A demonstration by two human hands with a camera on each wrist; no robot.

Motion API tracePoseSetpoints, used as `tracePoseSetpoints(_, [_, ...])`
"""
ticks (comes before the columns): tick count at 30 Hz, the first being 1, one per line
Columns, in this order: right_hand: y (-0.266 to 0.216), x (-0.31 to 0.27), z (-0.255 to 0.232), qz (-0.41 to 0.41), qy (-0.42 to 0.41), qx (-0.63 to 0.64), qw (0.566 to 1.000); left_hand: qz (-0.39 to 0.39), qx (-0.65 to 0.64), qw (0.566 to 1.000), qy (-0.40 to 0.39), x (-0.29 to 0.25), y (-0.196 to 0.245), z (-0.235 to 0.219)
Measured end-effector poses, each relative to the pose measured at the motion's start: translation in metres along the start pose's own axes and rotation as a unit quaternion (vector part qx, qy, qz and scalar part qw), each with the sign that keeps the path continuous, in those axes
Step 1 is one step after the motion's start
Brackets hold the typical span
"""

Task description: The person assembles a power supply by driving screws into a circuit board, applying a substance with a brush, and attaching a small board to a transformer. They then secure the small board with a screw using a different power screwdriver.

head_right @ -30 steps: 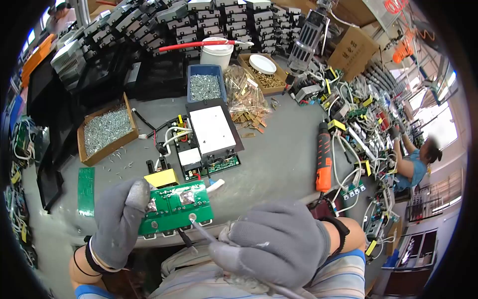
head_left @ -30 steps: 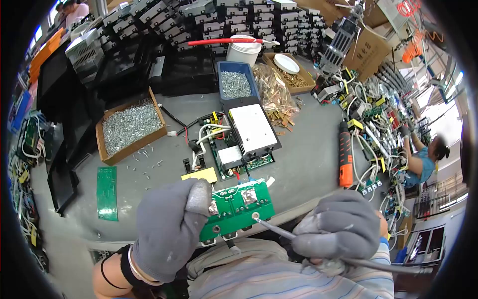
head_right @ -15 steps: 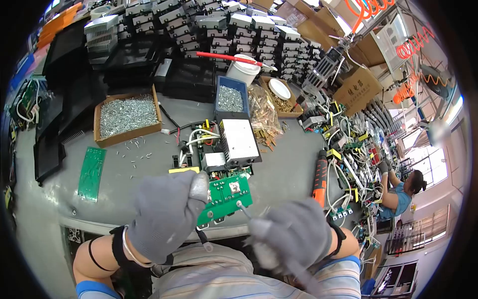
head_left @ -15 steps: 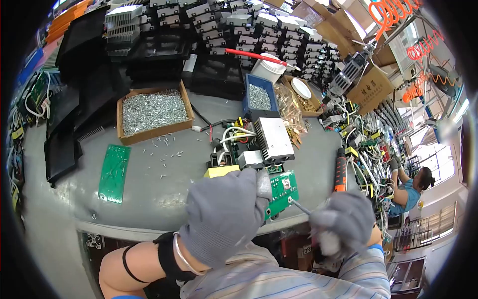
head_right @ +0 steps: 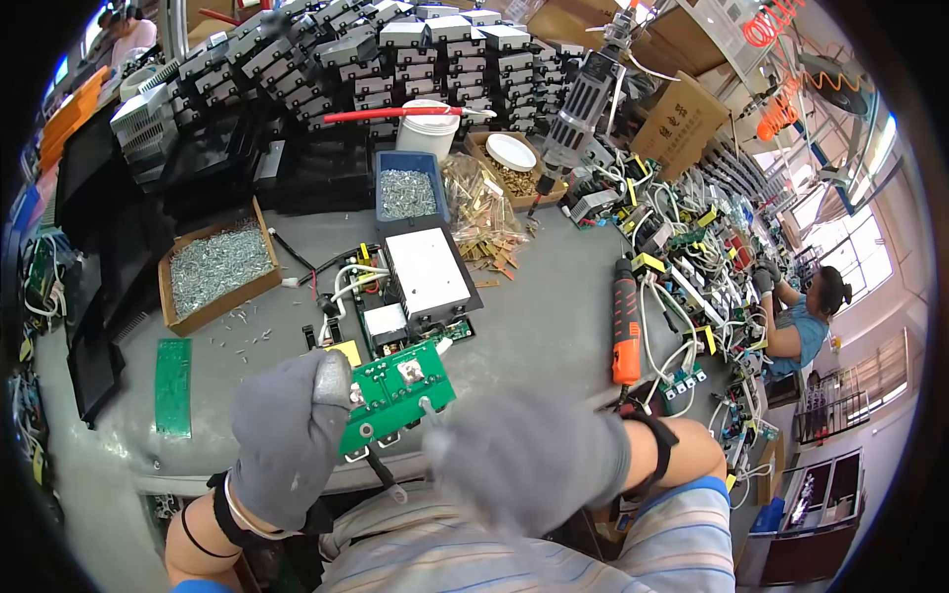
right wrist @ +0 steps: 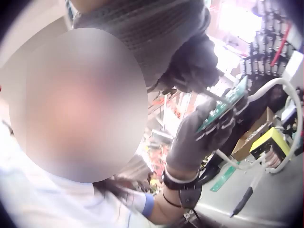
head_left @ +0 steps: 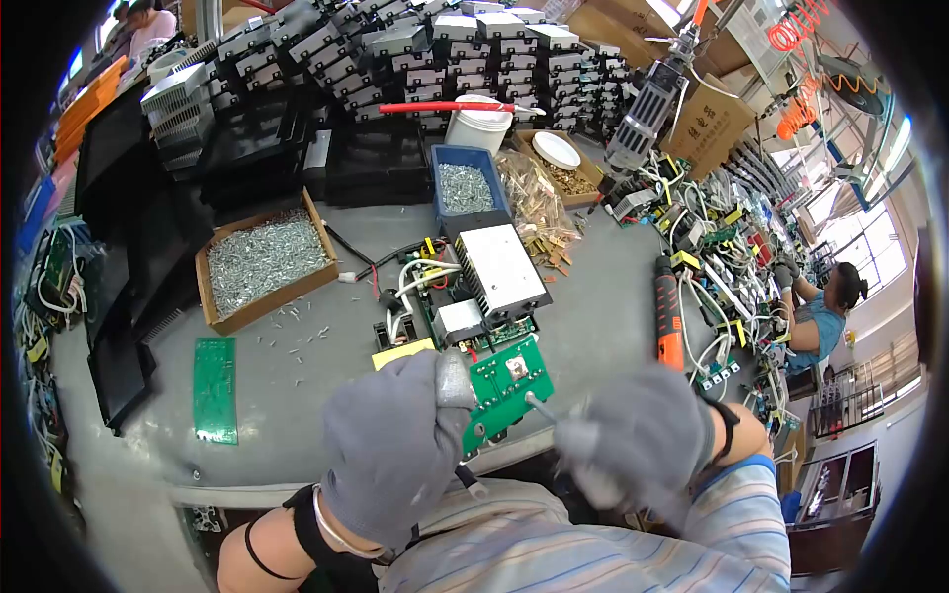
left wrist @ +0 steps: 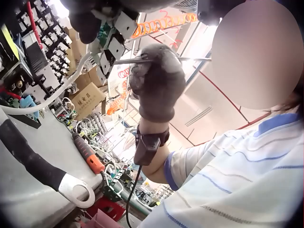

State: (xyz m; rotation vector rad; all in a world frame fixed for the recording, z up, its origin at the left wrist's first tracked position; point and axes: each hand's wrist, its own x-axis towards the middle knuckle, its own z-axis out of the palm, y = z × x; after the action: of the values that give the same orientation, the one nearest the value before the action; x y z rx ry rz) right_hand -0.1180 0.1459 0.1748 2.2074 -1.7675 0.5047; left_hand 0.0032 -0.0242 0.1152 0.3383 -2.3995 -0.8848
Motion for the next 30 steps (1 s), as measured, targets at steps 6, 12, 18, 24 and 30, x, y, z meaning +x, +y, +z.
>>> tracePoseSetpoints(6, [0.020,-0.005,-0.001,0.083,0.031,0.200,0.976,-0.015,-0.016,0.999,-0.030,0.002,0.002,-0.001])
tracePoseSetpoints(12, [0.023,-0.028,-0.013,0.126,0.086,0.217,0.964,0.009,-0.001,0.998,-0.065,0.011,0.017,-0.002])
tracePoseSetpoints(18, [0.044,-0.037,-0.016,0.202,0.326,0.249,0.890,0.036,0.088,0.988,-0.124,0.034,0.032,0.021])
tracePoseSetpoints(24, [0.200,-0.122,0.018,0.662,-0.044,-0.147,0.733,0.013,0.017,0.997,-0.070,0.030,-0.008,0.000])
tracePoseSetpoints(30, [0.225,-0.103,0.053,0.605,-0.249,-0.220,0.723,-0.085,-0.005,0.989,-0.122,0.035,-0.008,-0.005])
